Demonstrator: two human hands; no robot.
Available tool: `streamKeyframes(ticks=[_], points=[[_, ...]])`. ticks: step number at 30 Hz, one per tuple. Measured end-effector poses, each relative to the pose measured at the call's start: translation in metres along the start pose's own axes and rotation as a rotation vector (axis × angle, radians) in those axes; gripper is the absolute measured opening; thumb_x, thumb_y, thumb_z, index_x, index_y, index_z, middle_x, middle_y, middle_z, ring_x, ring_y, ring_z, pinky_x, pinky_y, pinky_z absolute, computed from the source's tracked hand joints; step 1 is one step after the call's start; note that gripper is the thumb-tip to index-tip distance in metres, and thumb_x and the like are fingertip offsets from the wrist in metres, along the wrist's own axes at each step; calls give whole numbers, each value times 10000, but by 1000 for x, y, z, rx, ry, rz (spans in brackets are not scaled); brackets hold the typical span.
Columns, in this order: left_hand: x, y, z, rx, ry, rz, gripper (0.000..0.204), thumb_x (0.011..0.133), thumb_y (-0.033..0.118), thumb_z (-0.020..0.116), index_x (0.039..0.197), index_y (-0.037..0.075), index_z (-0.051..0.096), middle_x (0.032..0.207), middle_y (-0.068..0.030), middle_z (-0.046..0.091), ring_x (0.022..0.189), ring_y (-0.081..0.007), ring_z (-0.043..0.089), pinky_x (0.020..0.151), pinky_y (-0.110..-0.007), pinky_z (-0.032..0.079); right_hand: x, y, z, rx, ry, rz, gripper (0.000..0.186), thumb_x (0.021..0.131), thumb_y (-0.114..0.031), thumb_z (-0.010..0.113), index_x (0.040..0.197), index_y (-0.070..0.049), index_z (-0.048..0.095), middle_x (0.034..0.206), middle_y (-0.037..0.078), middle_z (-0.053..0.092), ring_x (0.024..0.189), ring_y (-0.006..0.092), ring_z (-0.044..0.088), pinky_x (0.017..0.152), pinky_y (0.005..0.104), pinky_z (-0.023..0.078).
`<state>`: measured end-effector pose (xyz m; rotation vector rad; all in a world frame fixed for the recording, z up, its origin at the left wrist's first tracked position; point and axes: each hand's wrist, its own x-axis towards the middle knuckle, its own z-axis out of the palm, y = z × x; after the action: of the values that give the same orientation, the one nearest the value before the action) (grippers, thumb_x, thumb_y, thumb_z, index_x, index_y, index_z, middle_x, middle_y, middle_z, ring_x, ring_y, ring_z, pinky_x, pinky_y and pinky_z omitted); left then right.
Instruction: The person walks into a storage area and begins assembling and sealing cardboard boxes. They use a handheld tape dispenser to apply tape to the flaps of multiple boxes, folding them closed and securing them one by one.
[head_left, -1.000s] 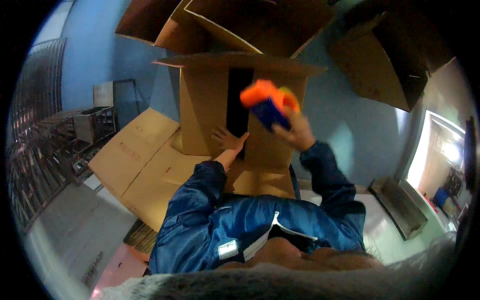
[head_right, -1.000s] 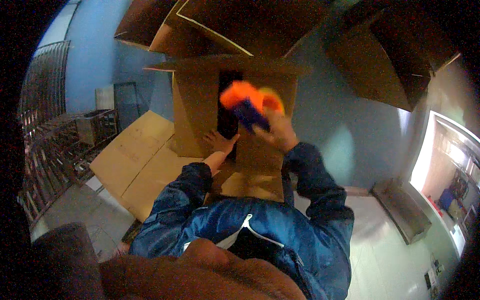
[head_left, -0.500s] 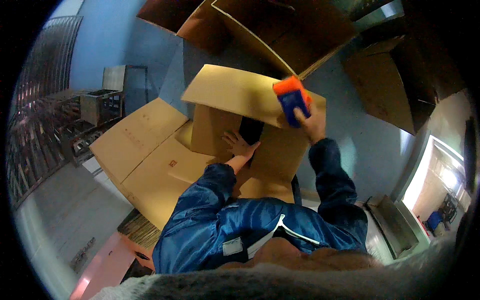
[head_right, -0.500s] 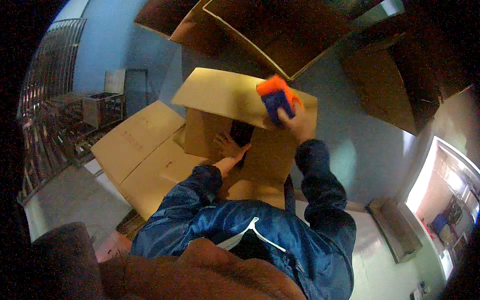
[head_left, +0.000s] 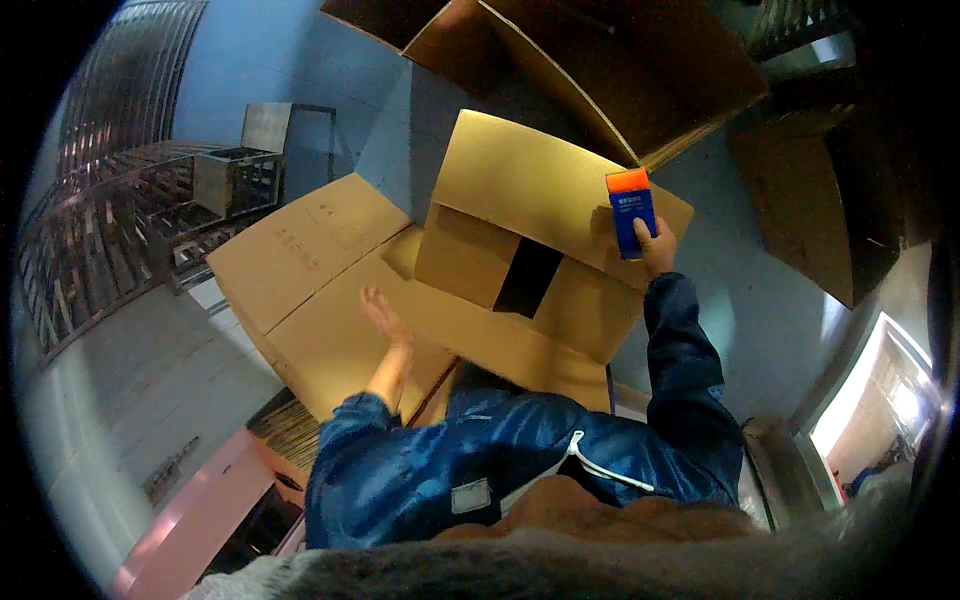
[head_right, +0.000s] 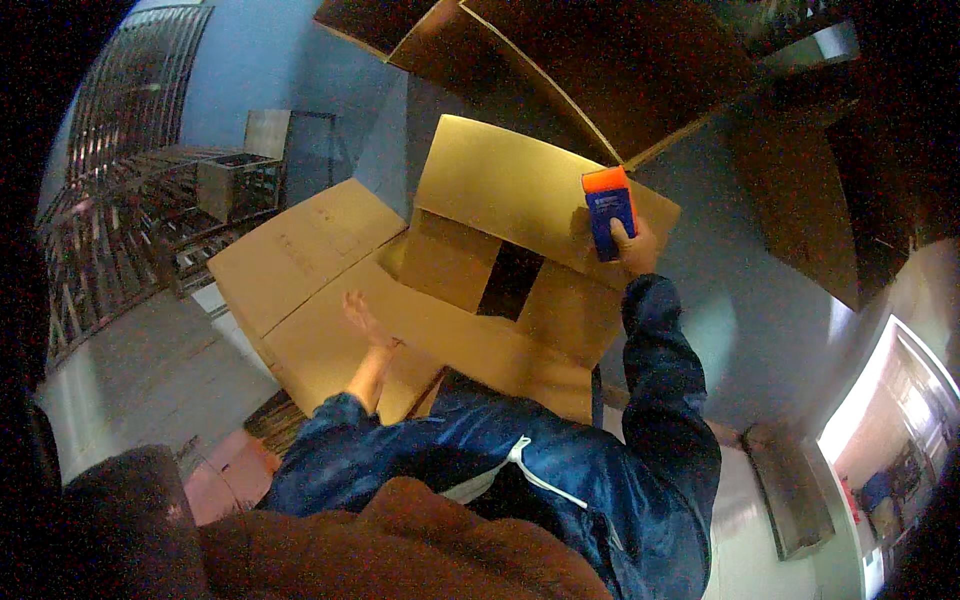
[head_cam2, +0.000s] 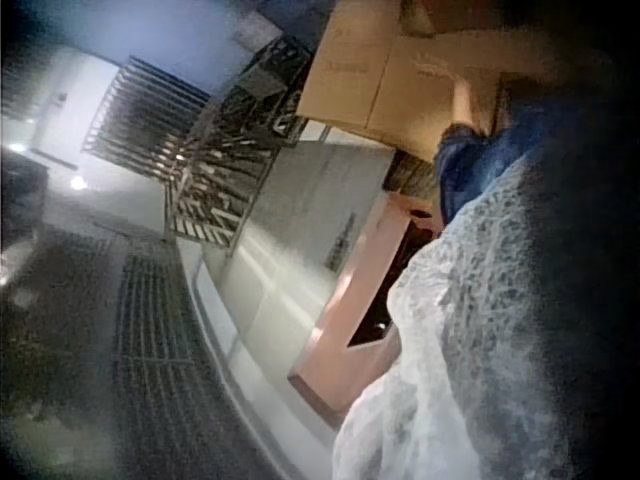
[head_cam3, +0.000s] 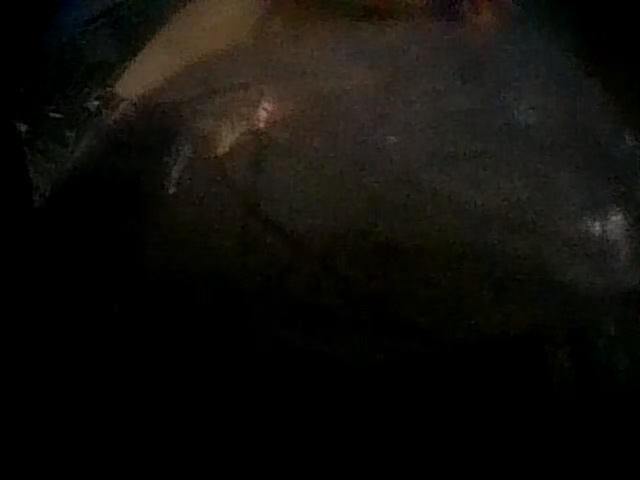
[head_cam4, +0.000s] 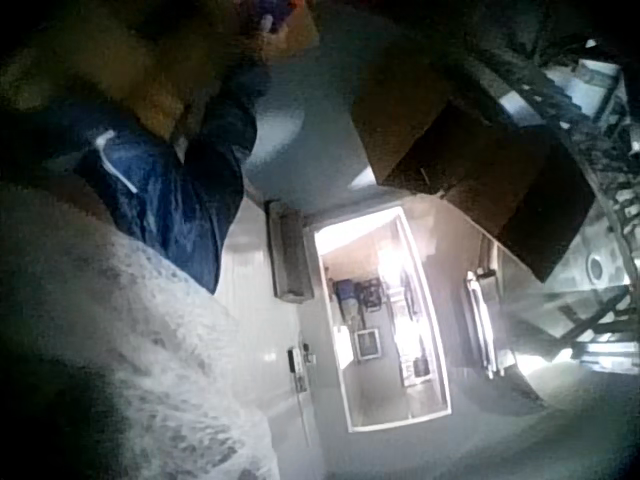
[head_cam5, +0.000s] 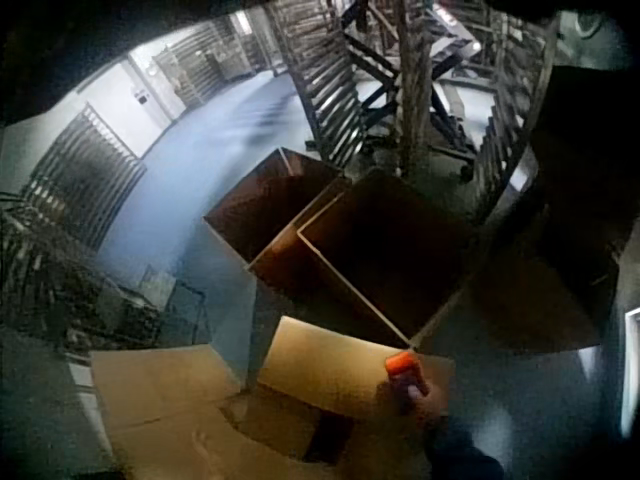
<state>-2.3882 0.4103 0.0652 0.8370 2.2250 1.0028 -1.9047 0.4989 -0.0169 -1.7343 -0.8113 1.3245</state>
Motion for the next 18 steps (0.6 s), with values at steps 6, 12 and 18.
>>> streamKeyframes(ticks=[6, 12, 18], points=[[74, -8, 131, 260, -159, 256, 422, 957, 295, 400, 1303, 53, 396, 1246, -178, 455, 1159, -321, 408, 1012, -378, 299, 18, -5, -13, -54, -38, 55, 422, 816, -349, 670, 1043, 1, 608, 901, 47, 634, 760, 146, 592, 693, 293, 485], [104, 9, 177, 236, -511, 201, 539, 924, 339, 502, 1362, 63, 348, 1336, -157, 437, 1207, -290, 423, 1001, -366, 338, 5, -16, -32, 199, 156, 40, 370, 846, -316, 645, 1021, 9, 619, 901, 42, 637, 771, 136, 584, 734, 282, 473], [112, 18, 137, -148, -852, -42, 581, 924, 246, 547, 1418, 105, 277, 1297, -87, 467, 1128, -194, 480, 930, -322, 409, -49, -9, -64, 543, 489, 142, 394, 863, -339, 592, 1114, -38, 554, 1013, 61, 616, 915, 183, 604, 830, 323, 485]])
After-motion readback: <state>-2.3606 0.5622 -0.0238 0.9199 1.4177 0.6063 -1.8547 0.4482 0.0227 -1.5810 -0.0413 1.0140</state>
